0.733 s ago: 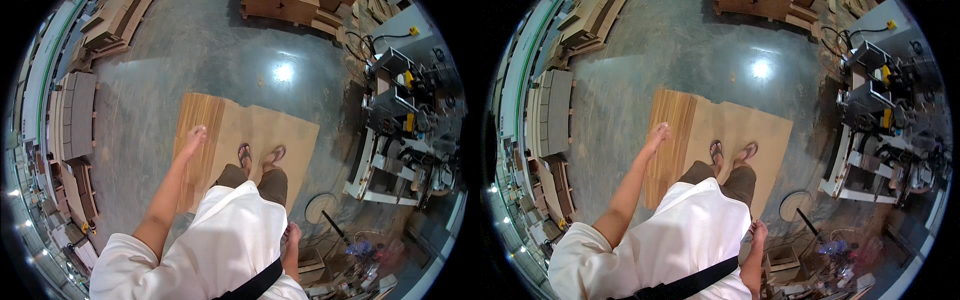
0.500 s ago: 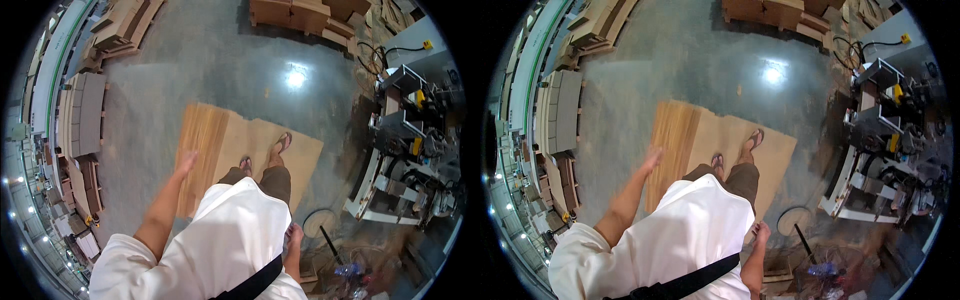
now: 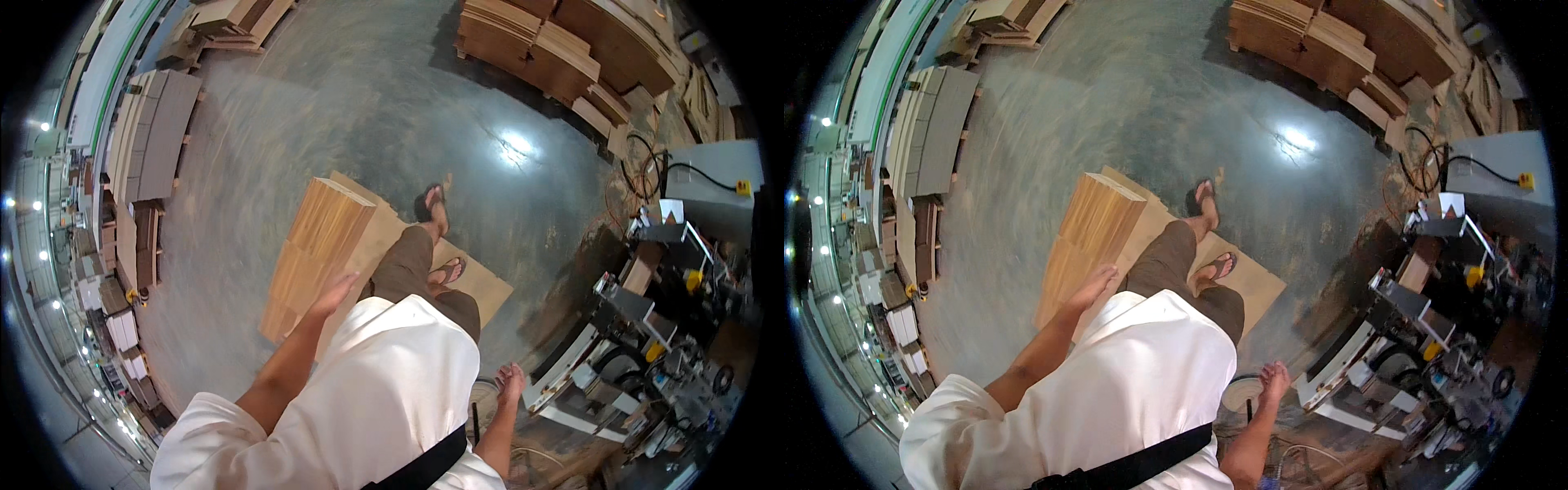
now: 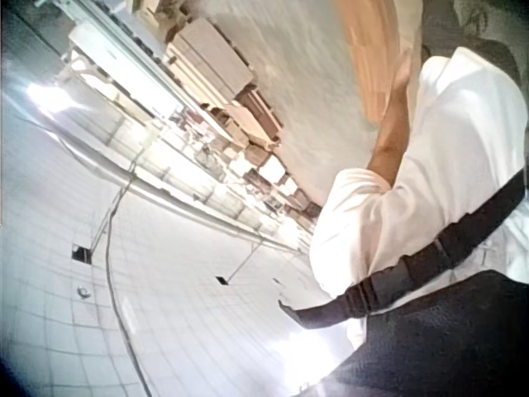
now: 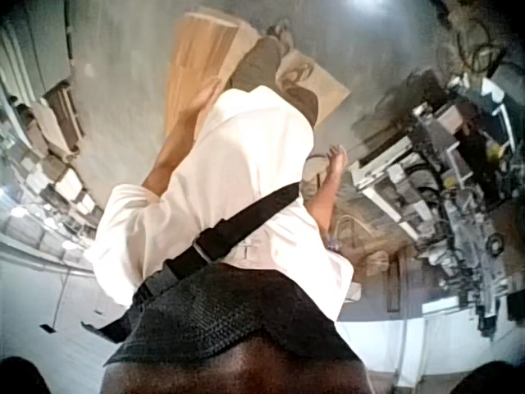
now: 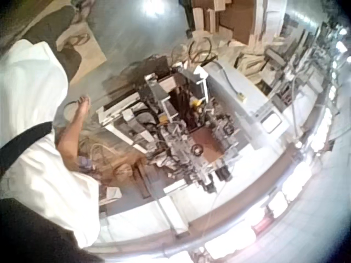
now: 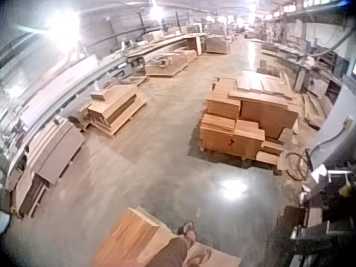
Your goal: The person takes wood planks from a machine and stacks them onto a pile on the floor.
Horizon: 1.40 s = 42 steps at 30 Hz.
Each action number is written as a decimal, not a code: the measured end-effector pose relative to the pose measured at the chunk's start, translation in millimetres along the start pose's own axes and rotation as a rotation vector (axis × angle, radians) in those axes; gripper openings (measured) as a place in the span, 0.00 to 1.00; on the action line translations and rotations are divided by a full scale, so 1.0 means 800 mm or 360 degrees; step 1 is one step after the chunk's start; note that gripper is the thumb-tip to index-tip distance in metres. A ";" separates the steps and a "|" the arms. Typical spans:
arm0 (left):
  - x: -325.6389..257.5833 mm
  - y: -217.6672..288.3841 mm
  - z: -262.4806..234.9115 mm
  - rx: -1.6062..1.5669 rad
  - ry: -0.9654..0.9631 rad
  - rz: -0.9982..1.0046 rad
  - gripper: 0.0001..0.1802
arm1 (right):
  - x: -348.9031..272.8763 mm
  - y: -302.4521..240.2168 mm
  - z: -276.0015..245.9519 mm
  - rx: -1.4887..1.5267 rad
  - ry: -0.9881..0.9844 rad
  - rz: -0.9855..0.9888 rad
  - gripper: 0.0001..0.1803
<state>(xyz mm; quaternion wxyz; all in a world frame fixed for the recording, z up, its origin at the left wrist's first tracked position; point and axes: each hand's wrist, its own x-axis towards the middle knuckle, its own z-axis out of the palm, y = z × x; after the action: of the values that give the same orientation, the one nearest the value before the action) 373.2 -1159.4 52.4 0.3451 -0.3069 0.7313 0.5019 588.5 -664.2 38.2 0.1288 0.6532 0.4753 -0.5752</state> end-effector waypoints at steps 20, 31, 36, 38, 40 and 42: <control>0.440 0.313 0.082 -0.0799 0.0302 -0.0104 0.25 | 0.199 -0.490 0.355 -0.0725 -0.0232 -0.0283 0.13; 0.582 0.462 0.107 -0.0655 0.0201 -0.0292 0.25 | 0.353 -0.750 0.462 -0.0038 -0.0300 -0.0943 0.13; 0.666 0.629 0.208 -0.0168 -0.0005 -0.0310 0.23 | 0.433 -0.709 0.434 -0.0002 0.0149 -0.0733 0.10; 0.690 0.705 0.247 -0.0001 -0.0057 -0.0256 0.23 | 0.419 -0.716 0.410 0.0030 0.0109 -0.0478 0.09; 0.719 0.789 0.292 0.0211 -0.0216 -0.0123 0.23 | 0.395 -0.712 0.380 0.0183 0.0260 -0.0288 0.09; 0.778 0.876 0.329 0.0381 -0.0402 0.0025 0.28 | 0.379 -0.721 0.366 0.0524 0.0418 -0.0124 0.08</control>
<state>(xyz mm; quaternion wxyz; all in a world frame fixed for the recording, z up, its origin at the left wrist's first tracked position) -489.3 -758.8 -155.2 0.4644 -0.1923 0.7390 0.4486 -73.3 -433.1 -97.6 -0.0651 0.7160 0.4125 -0.5594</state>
